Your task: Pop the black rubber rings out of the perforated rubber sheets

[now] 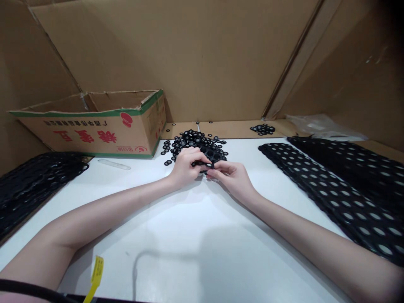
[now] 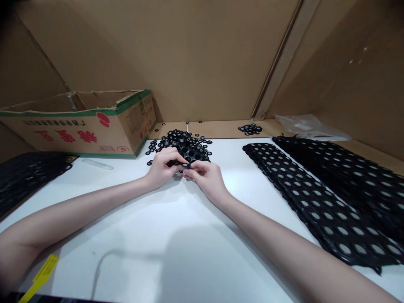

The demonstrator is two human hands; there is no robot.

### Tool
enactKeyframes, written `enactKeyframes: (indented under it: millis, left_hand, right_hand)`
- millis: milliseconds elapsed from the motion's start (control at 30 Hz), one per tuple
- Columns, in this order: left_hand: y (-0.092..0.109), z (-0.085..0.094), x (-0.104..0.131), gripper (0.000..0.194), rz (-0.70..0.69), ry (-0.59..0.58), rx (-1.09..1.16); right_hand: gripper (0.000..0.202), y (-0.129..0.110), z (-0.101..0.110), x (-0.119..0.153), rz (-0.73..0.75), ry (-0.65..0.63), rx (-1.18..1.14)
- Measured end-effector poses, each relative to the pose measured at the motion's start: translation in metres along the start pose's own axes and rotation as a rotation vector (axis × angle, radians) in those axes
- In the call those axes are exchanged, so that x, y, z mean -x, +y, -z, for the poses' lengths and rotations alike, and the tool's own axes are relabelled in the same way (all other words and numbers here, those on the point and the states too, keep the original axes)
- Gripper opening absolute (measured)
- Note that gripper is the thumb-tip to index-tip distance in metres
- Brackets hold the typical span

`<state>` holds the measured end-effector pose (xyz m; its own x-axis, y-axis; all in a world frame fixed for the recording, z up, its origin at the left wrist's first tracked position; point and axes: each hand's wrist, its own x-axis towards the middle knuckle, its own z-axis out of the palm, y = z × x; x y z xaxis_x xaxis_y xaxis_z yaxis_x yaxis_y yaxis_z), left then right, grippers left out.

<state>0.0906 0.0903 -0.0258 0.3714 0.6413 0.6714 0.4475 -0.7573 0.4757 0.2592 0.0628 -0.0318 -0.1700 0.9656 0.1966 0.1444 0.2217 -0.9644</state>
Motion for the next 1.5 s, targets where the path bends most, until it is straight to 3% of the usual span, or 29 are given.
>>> enactKeyframes:
  millis: [267,400,633,733,833,933,1100,1300,1500]
  left_hand:
    - [0.000,0.007,-0.004,0.013,-0.061,-0.040,0.116]
    - [-0.002,0.008,-0.010,0.013,0.040,-0.055,0.181]
    - [-0.016,0.008,-0.021,0.010,0.381,0.162,0.479]
    - [-0.023,0.007,-0.026,0.014,0.462,0.208,0.553]
    - [-0.031,0.015,-0.034,0.015,0.520,0.342,0.579]
    - [-0.033,0.027,-0.039,0.013,0.453,0.420,0.538]
    - [-0.029,0.029,-0.028,0.018,0.345,0.226,0.404]
    - [-0.030,0.027,-0.016,0.017,0.135,0.118,-0.037]
    - [-0.018,0.014,-0.004,0.023,-0.116,-0.089,-0.005]
  right_hand:
    - [0.030,-0.001,0.001,0.001,0.080,-0.014,0.147]
    - [0.029,0.000,0.001,0.001,0.077,-0.037,0.137]
    - [0.030,-0.001,-0.003,-0.001,0.039,-0.032,0.079]
    - [0.029,-0.001,-0.004,0.000,0.040,-0.030,0.082]
    - [0.027,-0.002,-0.004,0.003,0.073,-0.041,0.131]
    - [0.024,-0.003,-0.004,0.005,0.066,-0.031,0.128]
    - [0.029,0.000,-0.001,0.001,-0.004,0.024,-0.002]
    - [0.038,0.011,0.001,-0.004,0.015,0.038,-0.088]
    - [0.038,0.012,0.001,-0.003,0.014,0.009,-0.090]
